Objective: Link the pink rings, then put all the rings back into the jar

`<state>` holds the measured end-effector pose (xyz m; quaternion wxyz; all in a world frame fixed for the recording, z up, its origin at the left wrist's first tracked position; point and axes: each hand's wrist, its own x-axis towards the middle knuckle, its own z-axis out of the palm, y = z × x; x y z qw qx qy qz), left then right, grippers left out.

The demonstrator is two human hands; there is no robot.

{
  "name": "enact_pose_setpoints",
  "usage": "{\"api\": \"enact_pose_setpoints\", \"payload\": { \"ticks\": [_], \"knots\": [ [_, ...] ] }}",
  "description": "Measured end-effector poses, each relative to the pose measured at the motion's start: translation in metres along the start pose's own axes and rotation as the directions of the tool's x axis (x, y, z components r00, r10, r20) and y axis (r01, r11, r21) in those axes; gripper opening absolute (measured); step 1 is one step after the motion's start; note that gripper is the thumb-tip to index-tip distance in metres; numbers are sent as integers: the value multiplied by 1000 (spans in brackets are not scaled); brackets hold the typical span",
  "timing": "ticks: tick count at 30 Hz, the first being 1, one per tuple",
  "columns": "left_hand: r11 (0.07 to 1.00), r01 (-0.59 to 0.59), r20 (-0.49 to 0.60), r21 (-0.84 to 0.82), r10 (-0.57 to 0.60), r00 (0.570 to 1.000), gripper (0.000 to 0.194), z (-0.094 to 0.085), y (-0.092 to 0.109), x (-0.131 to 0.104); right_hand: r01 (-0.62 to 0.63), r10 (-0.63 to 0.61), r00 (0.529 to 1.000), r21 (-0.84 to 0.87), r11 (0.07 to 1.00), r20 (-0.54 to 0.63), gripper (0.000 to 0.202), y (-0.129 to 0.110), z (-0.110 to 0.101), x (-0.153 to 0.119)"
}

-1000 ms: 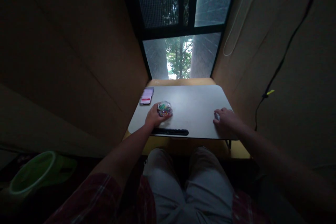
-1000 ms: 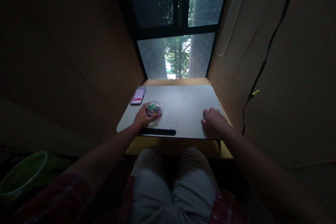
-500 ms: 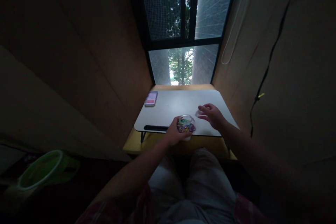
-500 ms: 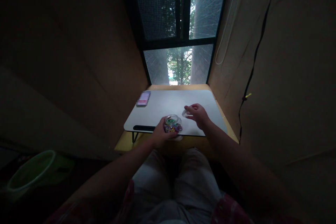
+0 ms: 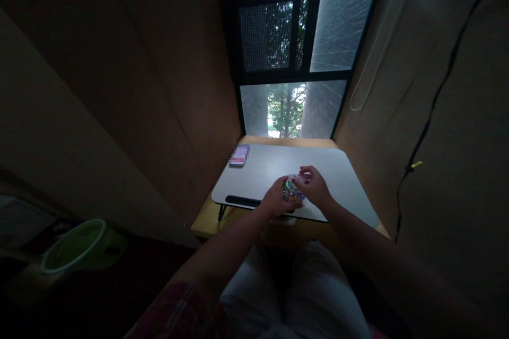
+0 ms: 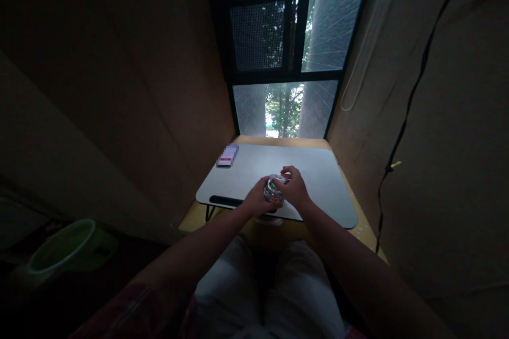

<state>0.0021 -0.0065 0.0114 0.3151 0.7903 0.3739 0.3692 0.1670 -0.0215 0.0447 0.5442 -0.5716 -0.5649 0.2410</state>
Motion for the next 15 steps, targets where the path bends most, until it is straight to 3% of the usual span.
{"api": "enact_pose_setpoints", "payload": {
  "ticks": [4, 8, 15],
  "knots": [
    [992, -49, 4, 113, 49, 999, 90, 6, -17, 22, 165, -172, 984, -138, 977, -36, 29, 18, 13, 14],
    [961, -58, 25, 272, 54, 998, 85, 11, -34, 43, 337, -352, 936, -233, 912, -25, 19, 33, 25, 25],
    [895, -73, 77, 439, 44, 996, 83, 13, -44, 82, 455, -484, 875, -320, 831, -12, 18, 53, 27, 51]
  ]
}}
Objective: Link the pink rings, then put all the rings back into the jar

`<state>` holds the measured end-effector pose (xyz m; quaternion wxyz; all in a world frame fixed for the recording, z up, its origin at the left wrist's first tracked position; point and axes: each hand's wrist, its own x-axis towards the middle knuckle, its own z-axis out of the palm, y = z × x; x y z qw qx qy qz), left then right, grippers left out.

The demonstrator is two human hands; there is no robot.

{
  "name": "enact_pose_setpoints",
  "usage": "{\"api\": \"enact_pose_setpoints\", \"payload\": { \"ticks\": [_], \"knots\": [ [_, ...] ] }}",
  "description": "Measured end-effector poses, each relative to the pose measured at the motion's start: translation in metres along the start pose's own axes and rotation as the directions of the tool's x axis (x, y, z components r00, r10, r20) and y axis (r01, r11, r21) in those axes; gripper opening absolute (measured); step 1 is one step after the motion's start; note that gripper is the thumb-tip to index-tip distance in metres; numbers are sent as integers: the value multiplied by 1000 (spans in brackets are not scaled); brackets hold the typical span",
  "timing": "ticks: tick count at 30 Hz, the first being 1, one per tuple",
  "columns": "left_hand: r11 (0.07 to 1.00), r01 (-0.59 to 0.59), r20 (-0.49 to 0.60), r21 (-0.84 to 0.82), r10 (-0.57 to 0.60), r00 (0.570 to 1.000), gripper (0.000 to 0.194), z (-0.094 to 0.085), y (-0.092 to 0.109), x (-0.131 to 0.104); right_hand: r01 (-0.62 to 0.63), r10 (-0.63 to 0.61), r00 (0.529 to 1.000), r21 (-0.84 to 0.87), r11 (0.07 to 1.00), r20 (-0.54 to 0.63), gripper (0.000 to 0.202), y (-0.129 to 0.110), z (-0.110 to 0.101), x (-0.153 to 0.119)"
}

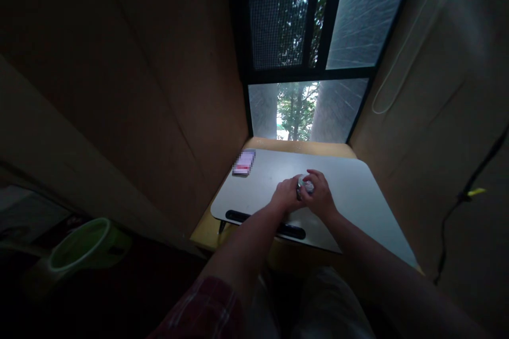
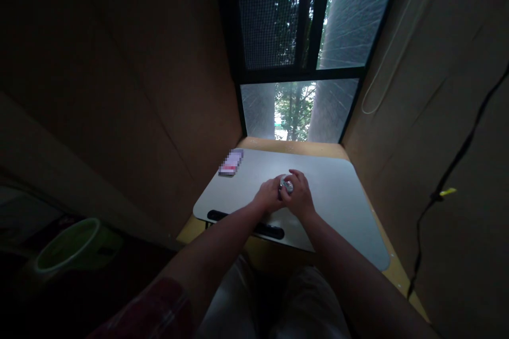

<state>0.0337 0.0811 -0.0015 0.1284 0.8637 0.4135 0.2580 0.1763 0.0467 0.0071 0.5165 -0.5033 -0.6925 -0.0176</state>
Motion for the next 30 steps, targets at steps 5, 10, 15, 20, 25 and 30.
{"api": "enact_pose_setpoints", "payload": {
  "ticks": [5, 10, 15, 20, 25, 30],
  "knots": [
    [998, 23, 12, 50, -23, 1000, 80, 2, -2, 18, 47, -45, 998, 29, 998, -54, 24, 18, 2, 12],
    [996, 25, 5, 81, -26, 1000, 75, 1, 0, 16, 95, -90, 988, 36, 995, -129, 31, 25, 8, 8],
    [997, 16, -10, 70, -16, 1000, 74, 1, 1, 15, 38, -33, 986, 27, 999, -161, 42, 32, 16, 2],
    [999, 26, -1, 48, -26, 1000, 76, 3, -2, 16, -103, 103, 987, 5, 995, -124, 45, 38, 18, -1],
    [998, 39, -8, 58, -39, 999, 77, 7, -5, 17, -24, 26, 991, 16, 1000, -131, 45, 36, 16, 1],
    [998, 36, -8, 54, -35, 999, 75, 8, -5, 18, 16, -9, 993, 56, 998, -120, 46, 35, 16, 2]
  ]
}}
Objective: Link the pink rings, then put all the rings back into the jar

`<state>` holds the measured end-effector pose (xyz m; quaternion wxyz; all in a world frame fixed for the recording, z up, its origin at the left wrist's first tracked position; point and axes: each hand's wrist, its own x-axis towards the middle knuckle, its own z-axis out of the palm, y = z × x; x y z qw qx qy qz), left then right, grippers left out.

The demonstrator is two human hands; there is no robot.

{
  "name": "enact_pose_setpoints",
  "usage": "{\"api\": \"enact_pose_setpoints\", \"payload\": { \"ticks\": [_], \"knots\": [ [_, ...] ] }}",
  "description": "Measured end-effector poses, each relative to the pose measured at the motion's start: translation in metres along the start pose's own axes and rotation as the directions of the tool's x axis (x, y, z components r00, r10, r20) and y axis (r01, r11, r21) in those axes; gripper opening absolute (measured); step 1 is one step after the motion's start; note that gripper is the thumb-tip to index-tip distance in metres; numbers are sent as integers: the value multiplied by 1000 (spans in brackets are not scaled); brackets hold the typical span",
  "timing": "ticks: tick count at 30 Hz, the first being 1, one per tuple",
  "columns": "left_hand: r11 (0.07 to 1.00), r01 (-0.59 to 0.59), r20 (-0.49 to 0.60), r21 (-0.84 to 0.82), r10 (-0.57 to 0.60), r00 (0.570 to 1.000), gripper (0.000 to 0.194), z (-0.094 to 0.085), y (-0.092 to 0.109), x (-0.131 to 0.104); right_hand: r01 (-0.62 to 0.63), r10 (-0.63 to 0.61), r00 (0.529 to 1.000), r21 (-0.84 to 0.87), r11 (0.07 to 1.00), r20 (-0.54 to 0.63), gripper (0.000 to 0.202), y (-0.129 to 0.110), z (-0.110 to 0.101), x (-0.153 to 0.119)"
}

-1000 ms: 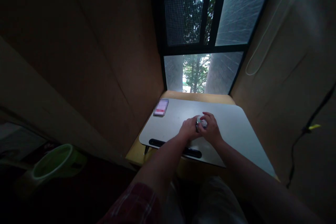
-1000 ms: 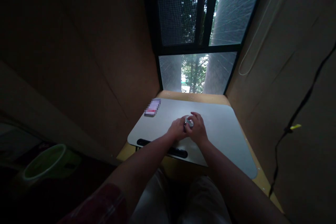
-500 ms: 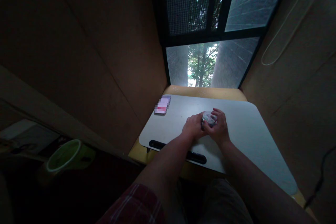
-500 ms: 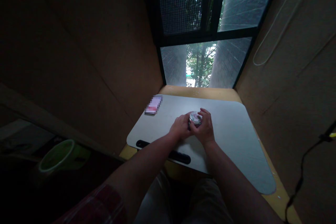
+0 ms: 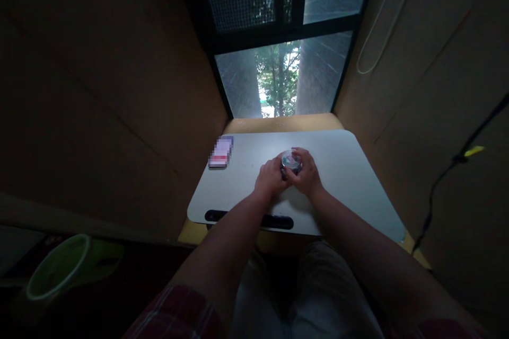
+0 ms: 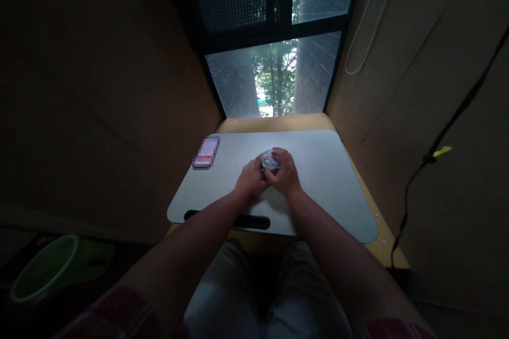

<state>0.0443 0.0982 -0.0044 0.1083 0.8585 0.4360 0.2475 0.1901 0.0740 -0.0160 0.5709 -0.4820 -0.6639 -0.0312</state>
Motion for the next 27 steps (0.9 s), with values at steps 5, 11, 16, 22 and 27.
{"api": "enact_pose_setpoints", "payload": {
  "ticks": [5, 11, 16, 22, 27],
  "knots": [
    [1000, 19, 4, 17, -19, 1000, 74, -1, 1, 1, -2, 2, 1000, 4, 1000, -4, 46, 1, 2, -1],
    [999, 28, 28, 20, -28, 999, 75, -4, 3, 0, -43, 43, 999, -32, 999, 14, 42, 1, 2, -1],
    [1000, 24, 11, 14, -24, 1000, 72, -4, 4, -1, -58, 59, 998, -24, 998, 29, 42, -2, 0, 0],
    [999, 39, 29, 14, -39, 999, 74, -5, 6, -1, -54, 54, 999, -22, 998, -1, 38, -5, -2, 0],
    [999, 37, 21, 10, -38, 999, 76, -5, 6, -1, -73, 73, 997, -34, 997, -8, 35, -6, -2, 1]
  ]
}}
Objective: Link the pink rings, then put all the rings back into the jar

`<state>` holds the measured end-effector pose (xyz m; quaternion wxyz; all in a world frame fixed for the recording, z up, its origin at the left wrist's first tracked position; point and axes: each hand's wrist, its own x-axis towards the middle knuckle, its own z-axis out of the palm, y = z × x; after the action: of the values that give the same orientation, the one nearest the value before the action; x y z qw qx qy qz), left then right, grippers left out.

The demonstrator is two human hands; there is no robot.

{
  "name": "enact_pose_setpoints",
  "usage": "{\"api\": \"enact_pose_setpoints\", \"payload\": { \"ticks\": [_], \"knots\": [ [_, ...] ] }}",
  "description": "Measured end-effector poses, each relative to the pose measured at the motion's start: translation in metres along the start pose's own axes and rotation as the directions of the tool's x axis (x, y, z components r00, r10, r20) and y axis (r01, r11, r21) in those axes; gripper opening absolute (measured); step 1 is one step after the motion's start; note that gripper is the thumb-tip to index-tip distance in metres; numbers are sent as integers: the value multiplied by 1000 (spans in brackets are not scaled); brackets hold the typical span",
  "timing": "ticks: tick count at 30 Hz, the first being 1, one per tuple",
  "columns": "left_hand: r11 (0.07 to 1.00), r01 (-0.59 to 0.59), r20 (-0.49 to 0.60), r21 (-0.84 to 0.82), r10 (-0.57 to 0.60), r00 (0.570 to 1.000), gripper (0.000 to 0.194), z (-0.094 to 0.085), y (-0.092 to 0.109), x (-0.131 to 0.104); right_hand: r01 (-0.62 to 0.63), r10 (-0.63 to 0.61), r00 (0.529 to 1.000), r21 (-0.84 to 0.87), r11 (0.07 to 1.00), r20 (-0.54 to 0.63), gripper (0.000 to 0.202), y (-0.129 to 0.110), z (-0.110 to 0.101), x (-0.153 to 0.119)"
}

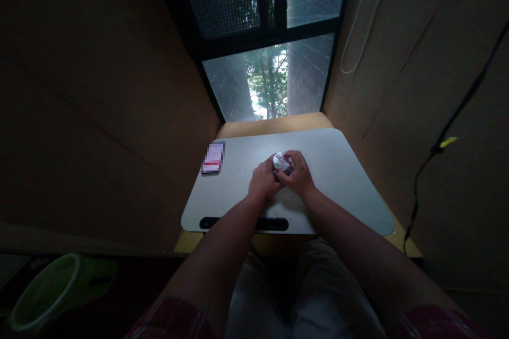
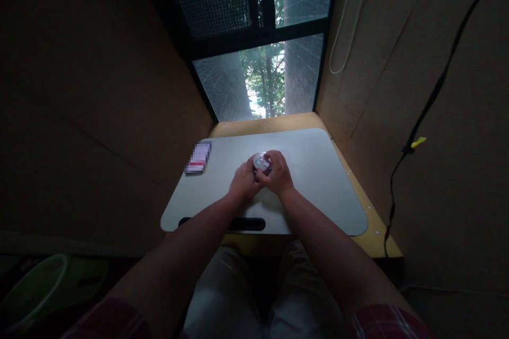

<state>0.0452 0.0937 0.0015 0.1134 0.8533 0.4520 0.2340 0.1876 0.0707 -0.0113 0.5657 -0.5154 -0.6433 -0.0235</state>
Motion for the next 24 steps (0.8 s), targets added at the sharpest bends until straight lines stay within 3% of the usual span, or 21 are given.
{"api": "enact_pose_setpoints", "payload": {
  "ticks": [8, 18, 24],
  "knots": [
    [1000, -15, 4, -3, 15, 1000, 83, 1, -3, 0, -53, 52, 999, -47, 997, -16, 32, -1, 0, 0],
    [999, -32, 5, -23, 32, 999, 87, 2, -5, 1, -69, 68, 998, -72, 995, -4, 57, 1, 0, 1],
    [1000, 4, -12, -21, -5, 1000, 79, 3, -3, 0, -49, 50, 998, -38, 998, 24, 56, 3, 0, 0]
  ]
}}
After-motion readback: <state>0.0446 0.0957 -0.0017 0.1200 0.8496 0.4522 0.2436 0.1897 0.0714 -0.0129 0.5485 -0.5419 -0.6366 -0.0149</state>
